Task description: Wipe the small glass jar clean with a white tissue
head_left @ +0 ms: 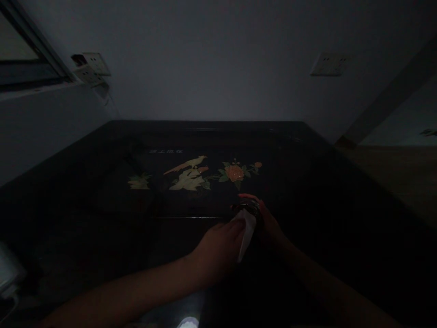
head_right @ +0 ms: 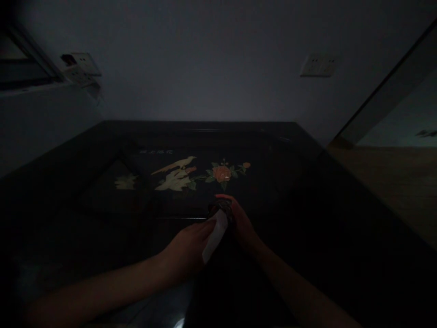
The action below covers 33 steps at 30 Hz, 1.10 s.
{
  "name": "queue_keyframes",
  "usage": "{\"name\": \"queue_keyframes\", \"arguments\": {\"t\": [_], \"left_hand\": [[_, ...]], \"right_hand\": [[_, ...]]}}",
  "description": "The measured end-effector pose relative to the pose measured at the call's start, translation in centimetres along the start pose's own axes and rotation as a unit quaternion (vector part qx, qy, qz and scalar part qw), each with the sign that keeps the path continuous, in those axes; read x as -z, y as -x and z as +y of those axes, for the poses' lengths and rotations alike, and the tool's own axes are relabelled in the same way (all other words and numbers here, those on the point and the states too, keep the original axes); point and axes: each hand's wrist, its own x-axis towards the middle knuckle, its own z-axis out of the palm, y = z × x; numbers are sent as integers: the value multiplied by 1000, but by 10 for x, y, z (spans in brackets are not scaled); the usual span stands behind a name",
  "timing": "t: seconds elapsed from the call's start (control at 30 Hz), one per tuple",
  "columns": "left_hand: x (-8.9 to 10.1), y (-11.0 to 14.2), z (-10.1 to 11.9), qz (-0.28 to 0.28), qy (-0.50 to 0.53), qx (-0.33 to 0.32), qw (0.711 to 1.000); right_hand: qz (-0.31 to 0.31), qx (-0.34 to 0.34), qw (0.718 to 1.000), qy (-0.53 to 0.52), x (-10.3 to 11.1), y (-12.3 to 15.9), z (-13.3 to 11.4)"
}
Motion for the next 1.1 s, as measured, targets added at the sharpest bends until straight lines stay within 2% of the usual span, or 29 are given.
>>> {"name": "queue_keyframes", "arguments": {"t": [0.13,0.23,0.43,0.63,0.73,0.87,0.93,1.0,1.07,1.1], "left_hand": [[2,2,-3,27,-150,-15,988],[4,2,-6,31,-201,-10,979],[7,2,-9,20,-188,-25,982],[1,2,-5,20,-165,-38,985],[-2,1,-1,9,-103,-29,994],[2,3,3,0,58,2,998],[7,4,5,-1,174,27,984],[11,5,5,-5,288,54,956],[14,5,5,-6,349,59,935],[15,5,5,-2,346,57,936]], "right_hand": [[-4,14,1000,-11,2,-2,4],[-9,17,1000,-19,5,-4,8],[2,15,1000,-16,6,-3,8],[-3,16,1000,-22,3,-1,4],[2,27,1000,2,4,-1,5],[1,12,1000,13,3,0,3],[4,-1,1000,13,1,0,2],[3,-5,1000,8,1,0,2],[1,-1,1000,1,0,0,2],[0,1,1000,-3,0,0,2]]}}
